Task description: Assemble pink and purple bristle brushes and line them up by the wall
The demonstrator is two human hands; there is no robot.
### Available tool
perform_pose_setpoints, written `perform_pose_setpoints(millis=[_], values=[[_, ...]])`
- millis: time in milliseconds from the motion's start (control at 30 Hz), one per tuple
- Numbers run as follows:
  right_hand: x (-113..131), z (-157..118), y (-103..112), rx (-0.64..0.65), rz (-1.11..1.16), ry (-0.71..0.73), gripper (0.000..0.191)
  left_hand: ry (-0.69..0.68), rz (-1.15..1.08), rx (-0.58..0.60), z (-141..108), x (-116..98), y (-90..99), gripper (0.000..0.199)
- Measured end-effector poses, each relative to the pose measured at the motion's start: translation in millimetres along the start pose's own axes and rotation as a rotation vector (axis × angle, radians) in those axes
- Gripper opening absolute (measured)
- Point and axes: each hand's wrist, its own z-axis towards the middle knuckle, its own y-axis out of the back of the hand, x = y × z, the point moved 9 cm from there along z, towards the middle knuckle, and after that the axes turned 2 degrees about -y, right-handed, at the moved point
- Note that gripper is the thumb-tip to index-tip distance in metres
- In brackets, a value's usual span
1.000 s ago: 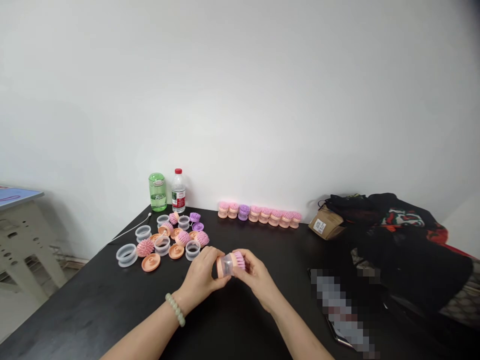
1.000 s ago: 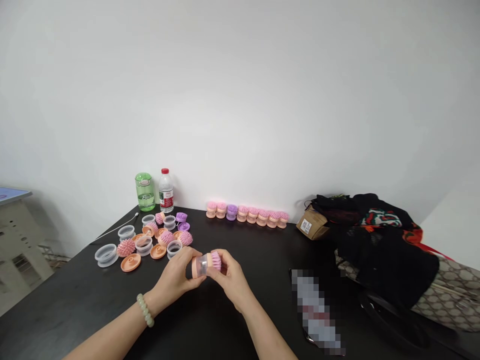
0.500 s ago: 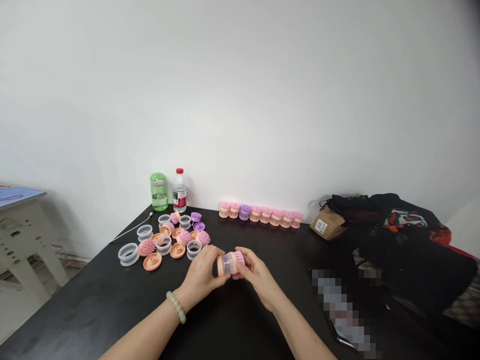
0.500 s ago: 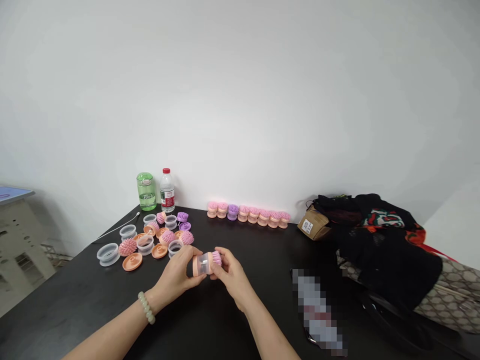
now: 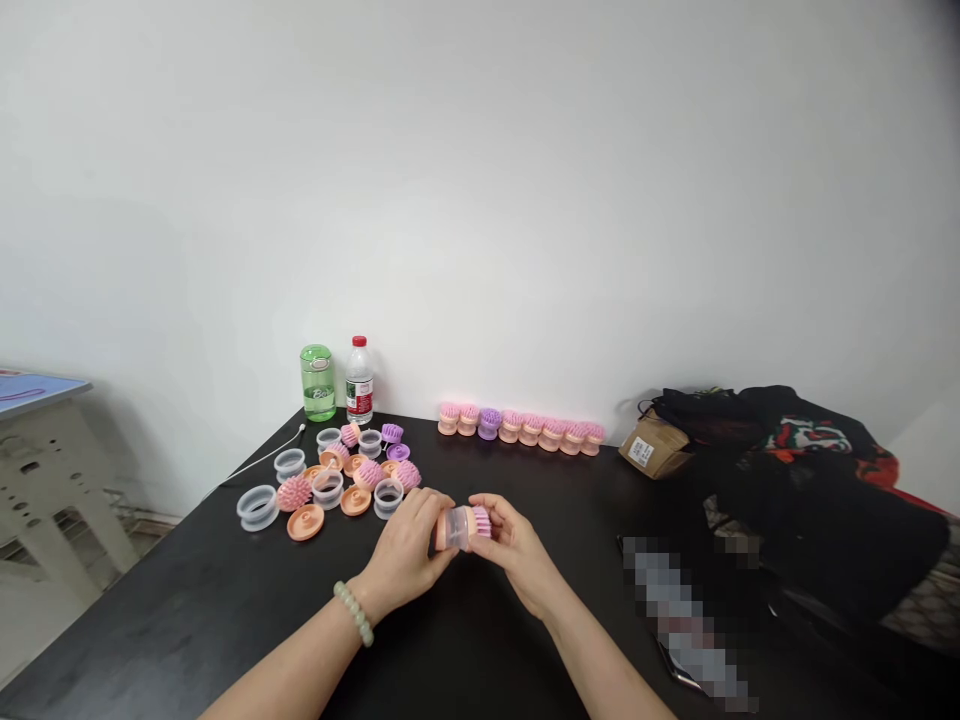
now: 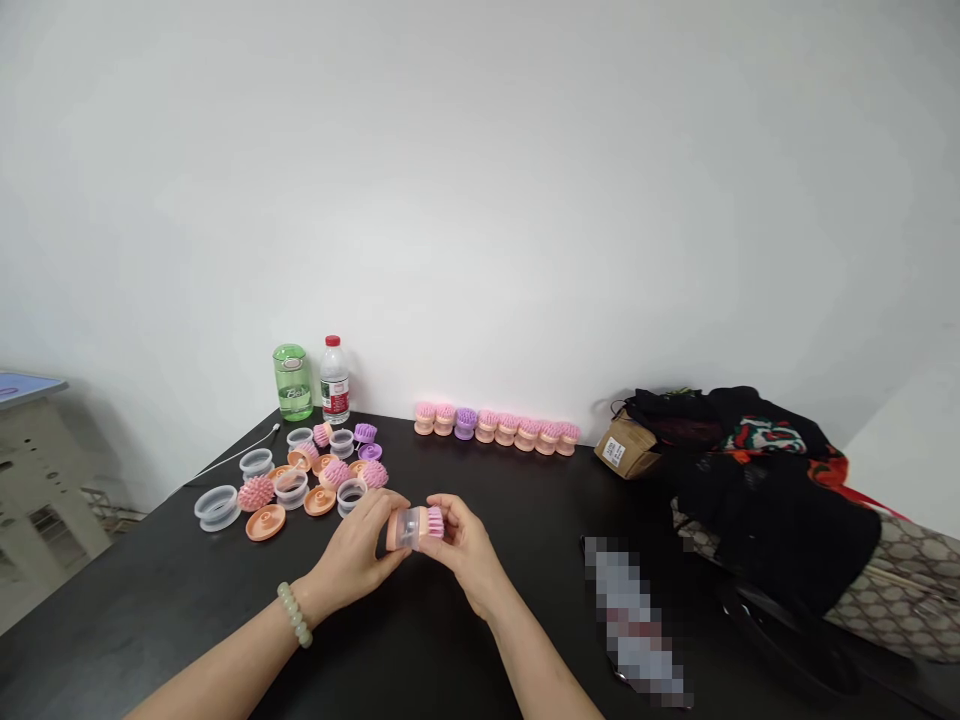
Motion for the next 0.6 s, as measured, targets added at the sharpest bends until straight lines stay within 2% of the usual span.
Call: perform_pose_setpoints(millis=[200, 367, 467, 600], values=[[-2, -2, -3, 0.016, -0.033, -0.025, 0.062, 0.06, 0.051, 0.089, 0, 6, -6.1, 0.033], [-4, -1, -1, -0.004, -0.048, -0.031, 0.06, 0.084, -0.031, 0.093, 2, 6, -5.4, 0.032], [0, -1, -1, 0.03, -0.039, 0.014, 0.065, 0.167, -0.143, 0.11, 2, 14, -5.2, 0.033], [10, -4, -7, 0.123, -0.024, 0.11, 0.064, 0.37, -0.494, 0.264, -3, 27, -19.0, 0.04]])
